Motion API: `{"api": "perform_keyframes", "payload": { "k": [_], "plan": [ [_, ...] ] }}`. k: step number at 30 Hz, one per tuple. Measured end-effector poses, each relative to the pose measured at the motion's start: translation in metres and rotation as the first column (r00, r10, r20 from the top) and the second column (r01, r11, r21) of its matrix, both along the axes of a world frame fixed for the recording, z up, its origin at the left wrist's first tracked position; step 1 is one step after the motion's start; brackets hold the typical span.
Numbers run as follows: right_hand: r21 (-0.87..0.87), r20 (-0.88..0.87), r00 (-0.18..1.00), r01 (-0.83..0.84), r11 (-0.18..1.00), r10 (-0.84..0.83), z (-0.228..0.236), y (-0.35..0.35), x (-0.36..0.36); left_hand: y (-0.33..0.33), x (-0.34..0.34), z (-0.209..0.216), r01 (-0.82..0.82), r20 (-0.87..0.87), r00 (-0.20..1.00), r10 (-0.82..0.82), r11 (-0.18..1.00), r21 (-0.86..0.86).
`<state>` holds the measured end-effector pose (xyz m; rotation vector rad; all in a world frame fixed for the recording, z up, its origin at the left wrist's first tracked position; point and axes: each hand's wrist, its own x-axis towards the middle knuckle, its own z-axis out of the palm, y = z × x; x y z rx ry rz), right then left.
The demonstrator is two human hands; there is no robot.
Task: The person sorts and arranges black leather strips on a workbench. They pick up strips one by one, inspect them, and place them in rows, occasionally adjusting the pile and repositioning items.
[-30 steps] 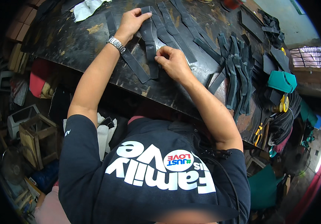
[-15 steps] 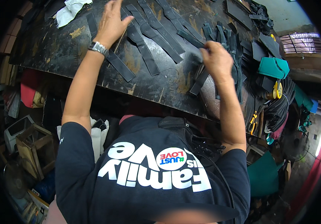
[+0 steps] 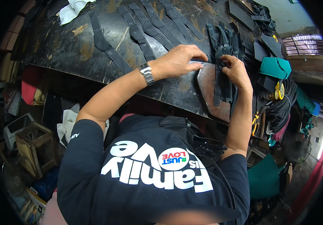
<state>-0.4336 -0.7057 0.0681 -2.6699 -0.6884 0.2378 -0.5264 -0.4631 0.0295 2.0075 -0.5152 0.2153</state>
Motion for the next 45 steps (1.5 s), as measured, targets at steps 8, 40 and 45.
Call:
{"api": "perform_keyframes", "payload": {
  "k": [8, 40, 45],
  "plan": [
    [-0.22, 0.422, 0.901, -0.006, 0.975, 0.101, 0.031, 0.012, -0.027, -0.046, 0.031, 0.001, -0.101, 0.278, 0.955, 0.108, 0.994, -0.036],
    [0.651, -0.69, 0.493, 0.743, 0.155, 0.53, -0.041, 0.003, -0.009, -0.044, 0.06, -0.008, -0.212, -0.342, 0.938, -0.063, 0.677, -0.705],
    [0.725, -0.584, 0.766, 0.342, 0.598, 0.27, -0.035, 0.008, -0.03, -0.006, 0.048, -0.005, -0.268, -0.341, 0.936, -0.09, 0.448, -0.853]
  ]
}}
